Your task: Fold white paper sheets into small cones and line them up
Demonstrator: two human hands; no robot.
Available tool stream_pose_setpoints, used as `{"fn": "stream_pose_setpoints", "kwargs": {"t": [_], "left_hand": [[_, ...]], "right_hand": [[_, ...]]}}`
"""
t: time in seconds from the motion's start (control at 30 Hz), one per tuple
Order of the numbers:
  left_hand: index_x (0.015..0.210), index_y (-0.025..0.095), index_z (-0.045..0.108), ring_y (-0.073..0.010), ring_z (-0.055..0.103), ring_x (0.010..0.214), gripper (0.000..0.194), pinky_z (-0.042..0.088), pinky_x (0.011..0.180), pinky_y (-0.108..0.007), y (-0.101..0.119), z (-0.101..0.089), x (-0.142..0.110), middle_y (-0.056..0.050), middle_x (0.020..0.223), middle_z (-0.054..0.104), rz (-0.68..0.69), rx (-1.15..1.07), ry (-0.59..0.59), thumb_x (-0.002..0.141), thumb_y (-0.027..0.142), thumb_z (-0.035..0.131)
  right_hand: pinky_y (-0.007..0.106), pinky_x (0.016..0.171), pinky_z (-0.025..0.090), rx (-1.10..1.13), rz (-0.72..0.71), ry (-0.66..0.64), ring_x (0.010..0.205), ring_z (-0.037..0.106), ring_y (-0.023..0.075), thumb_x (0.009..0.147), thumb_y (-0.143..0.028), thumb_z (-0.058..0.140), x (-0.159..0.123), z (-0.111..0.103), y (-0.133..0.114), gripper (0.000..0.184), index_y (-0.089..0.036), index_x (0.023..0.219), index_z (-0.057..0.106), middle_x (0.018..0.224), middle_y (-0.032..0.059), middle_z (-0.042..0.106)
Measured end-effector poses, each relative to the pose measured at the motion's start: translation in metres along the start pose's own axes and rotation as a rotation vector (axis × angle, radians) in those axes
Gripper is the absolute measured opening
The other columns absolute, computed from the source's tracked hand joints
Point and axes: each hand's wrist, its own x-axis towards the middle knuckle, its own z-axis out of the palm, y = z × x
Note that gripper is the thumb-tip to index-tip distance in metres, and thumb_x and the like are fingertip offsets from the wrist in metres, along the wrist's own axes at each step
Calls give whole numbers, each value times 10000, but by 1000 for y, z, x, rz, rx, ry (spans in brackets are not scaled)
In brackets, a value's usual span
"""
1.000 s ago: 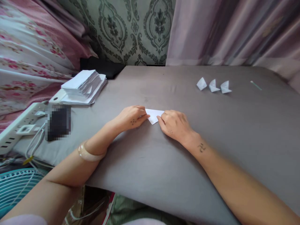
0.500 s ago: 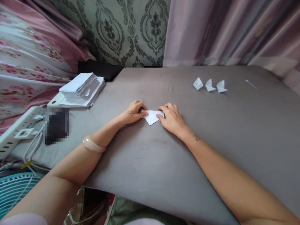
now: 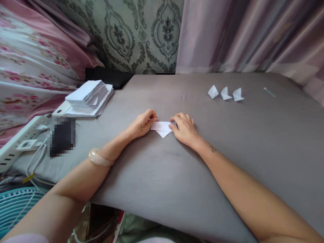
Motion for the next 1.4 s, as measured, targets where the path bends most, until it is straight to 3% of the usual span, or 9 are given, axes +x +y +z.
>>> {"fn": "stream_pose_setpoints", "kwargs": {"t": [0.07, 0.17, 0.33, 0.47, 0.67, 0.8, 0.87, 1.17, 1.4], "left_hand": [[948, 170, 502, -144, 526, 769, 106, 430, 732, -287, -3, 0, 0, -45, 871, 606, 10, 2, 25, 891, 229, 435], [1040, 154, 529, -158, 529, 800, 207, 434, 761, -303, -7, 2, 1, -63, 910, 611, 36, 34, -28, 861, 258, 507], [825, 155, 580, -143, 488, 698, 102, 398, 672, -277, -3, 2, 4, -34, 764, 581, -16, 70, -143, 842, 223, 506], [822, 163, 545, -123, 456, 671, 96, 373, 646, -257, 1, 0, 2, -9, 750, 558, -15, -15, -64, 859, 230, 487], [853, 164, 530, -93, 426, 625, 192, 345, 591, -228, 2, -3, 0, 13, 716, 522, -43, -344, 30, 880, 354, 537], [902, 145, 570, -83, 474, 613, 310, 344, 565, -213, 11, -9, -1, 6, 722, 564, -183, -707, 42, 805, 428, 651], [921, 136, 614, -88, 504, 633, 353, 360, 584, -215, 15, -13, -2, -7, 748, 596, -241, -773, 1, 775, 449, 686], [718, 132, 663, -75, 439, 534, 331, 257, 494, -223, 9, -21, -4, 14, 601, 555, -340, -728, -168, 684, 443, 772], [743, 131, 666, -69, 452, 555, 298, 287, 508, -213, 11, -20, -6, 14, 632, 566, -313, -781, -144, 693, 405, 774]], "right_hand": [[447, 909, 393, 0, -6, 7, 1066, 521, 287, 890, -342, 502, 0, 0, 0, 235, -232, 1039, 647, 1169, 84, 612], [458, 901, 394, -3, -21, 12, 1065, 522, 292, 886, -335, 503, 0, 0, 1, 250, -233, 1069, 640, 1170, 90, 611], [468, 891, 408, -14, -43, 19, 1069, 529, 297, 889, -333, 496, -1, 1, 1, 273, -236, 1100, 640, 1173, 105, 614], [494, 909, 414, 7, -38, 34, 1090, 540, 308, 880, -322, 504, 0, 0, 0, 319, -235, 1167, 614, 1190, 113, 627], [402, 800, 489, 479, 95, 17, 805, 615, 202, 814, -344, 589, 4, -10, 0, 378, -209, 1167, 606, 907, 49, 693], [358, 720, 507, 745, 162, -2, 714, 617, 168, 752, -386, 666, 5, -18, -4, 425, -196, 1128, 615, 832, 29, 701], [352, 712, 513, 794, 180, 3, 709, 626, 164, 726, -387, 695, 5, -22, -7, 422, -190, 1094, 628, 836, 33, 709], [372, 816, 519, 896, 210, -9, 818, 660, 187, 683, -354, 750, 6, -31, -11, 316, -198, 949, 678, 893, 44, 721], [363, 791, 502, 861, 224, -135, 814, 652, 200, 703, -416, 736, 3, -39, -13, 288, -209, 902, 714, 896, 40, 732]]}}
